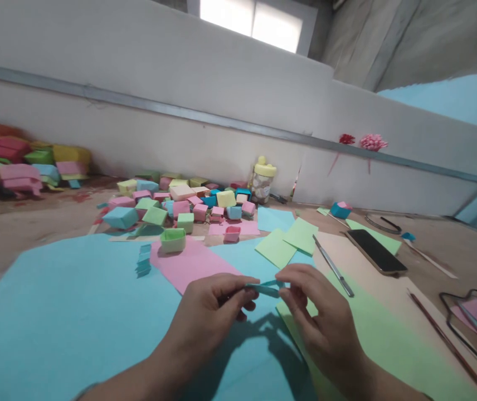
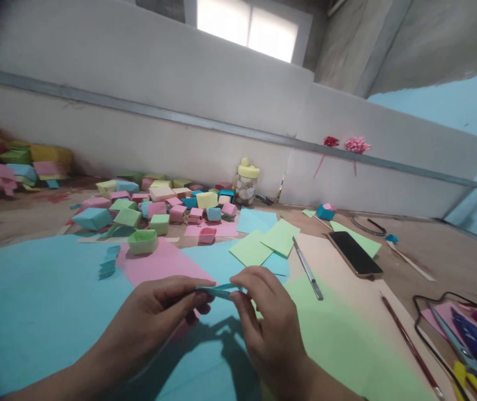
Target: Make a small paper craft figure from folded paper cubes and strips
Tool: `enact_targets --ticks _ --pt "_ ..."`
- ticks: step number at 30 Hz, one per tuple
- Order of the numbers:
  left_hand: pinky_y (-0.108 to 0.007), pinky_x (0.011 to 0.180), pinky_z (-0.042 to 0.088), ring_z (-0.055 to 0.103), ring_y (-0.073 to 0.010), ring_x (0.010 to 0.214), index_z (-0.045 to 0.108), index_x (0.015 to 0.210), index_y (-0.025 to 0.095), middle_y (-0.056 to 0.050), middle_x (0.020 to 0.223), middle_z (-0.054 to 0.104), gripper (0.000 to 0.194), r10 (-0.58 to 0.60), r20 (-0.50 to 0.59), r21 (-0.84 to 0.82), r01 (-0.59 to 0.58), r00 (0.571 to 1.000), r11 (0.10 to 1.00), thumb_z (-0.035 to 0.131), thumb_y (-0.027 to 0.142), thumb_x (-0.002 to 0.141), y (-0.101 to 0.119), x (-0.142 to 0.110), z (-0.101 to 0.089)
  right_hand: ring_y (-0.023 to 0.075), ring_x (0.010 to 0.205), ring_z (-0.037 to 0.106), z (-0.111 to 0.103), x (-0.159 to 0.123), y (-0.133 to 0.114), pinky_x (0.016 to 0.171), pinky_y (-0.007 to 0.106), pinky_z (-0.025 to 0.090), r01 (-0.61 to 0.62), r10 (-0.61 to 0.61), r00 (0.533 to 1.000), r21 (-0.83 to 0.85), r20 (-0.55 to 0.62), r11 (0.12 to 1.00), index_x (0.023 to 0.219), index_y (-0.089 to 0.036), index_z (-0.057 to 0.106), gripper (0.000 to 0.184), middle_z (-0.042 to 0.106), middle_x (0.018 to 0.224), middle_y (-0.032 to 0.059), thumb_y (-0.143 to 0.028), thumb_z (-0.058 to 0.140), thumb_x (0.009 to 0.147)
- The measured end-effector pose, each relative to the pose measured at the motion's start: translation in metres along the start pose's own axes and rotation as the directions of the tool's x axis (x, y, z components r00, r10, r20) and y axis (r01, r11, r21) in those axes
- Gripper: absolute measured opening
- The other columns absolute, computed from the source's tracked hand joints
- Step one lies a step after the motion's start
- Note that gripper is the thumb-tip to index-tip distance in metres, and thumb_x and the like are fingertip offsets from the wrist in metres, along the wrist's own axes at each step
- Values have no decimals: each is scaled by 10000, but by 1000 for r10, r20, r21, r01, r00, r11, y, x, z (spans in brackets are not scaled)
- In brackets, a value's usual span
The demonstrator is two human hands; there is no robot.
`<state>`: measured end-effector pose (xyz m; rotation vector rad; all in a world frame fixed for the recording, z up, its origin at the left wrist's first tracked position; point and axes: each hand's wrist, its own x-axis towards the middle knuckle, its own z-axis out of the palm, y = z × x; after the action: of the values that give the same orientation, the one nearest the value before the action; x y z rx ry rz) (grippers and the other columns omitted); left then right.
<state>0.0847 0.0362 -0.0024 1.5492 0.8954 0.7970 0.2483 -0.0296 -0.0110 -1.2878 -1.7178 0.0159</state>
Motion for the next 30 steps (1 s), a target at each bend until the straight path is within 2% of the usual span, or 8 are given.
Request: enact_targets --ticks 2,4,6,8,11,20,25,30 --pt "-225 559 478 571 -133 583 717 823 148 -25 649 658 176 -29 -43 -66 27 999 997 590 222 726 0 2 -1 158 883 523 -1 0 0 688 266 439 -58 57 995 -4 -77 998 903 -192 552 152 540 976 60 -91 467 828" --pt "-220 577 485 579 -134 606 719 808 159 -25 665 673 160 -49 -51 -113 43 998 993 606 226 717 0 3 -2 165 916 514 -2 1 2 698 273 438 -140 144 986 44 -90 989 841 -199 519 134 528 988 55 -89 444 825" --pt "-218 578 488 580 -134 610 720 807 169 -20 660 679 154 -59 -42 -141 52 997 989 614 231 714 -1 3 -3 172 924 520 -1 1 4 697 286 445 -223 228 973 120 -25 967 834 -206 496 127 531 1000 47 -93 442 817" --pt "-216 570 486 577 -130 593 721 802 177 -12 644 677 149 -60 -31 -150 55 998 987 619 233 710 -1 3 -3 180 922 532 0 2 6 708 306 456 -260 255 966 179 53 949 884 -210 502 143 538 1012 46 -99 456 806" --pt "-216 562 479 572 -123 568 721 798 183 -4 626 670 146 -64 -22 -143 61 998 988 620 238 708 -1 2 -4 178 869 548 1 2 8 721 326 467 -213 194 975 195 112 957 941 -196 533 184 563 954 50 -94 472 800" --pt "-231 558 473 578 -126 548 695 853 178 -4 645 677 186 -113 -89 -120 102 990 988 614 240 697 2 3 -5 154 820 565 -1 5 4 663 260 479 3 -13 992 82 124 997 876 -163 588 161 605 878 66 -53 540 769" --pt "-216 538 459 554 -116 539 694 792 160 -3 611 649 157 -128 -82 -90 120 988 989 610 255 698 2 3 -4 157 783 581 -1 5 1 692 272 464 47 -51 982 27 184 999 758 -159 580 71 622 794 56 -88 580 761" --pt "-202 448 427 528 -117 522 695 769 141 -20 610 639 170 -259 -5 -142 256 966 956 624 269 684 1 6 -4 158 704 558 -1 4 -1 634 290 451 26 -18 979 -37 201 999 691 -169 517 115 593 727 45 -88 513 772"
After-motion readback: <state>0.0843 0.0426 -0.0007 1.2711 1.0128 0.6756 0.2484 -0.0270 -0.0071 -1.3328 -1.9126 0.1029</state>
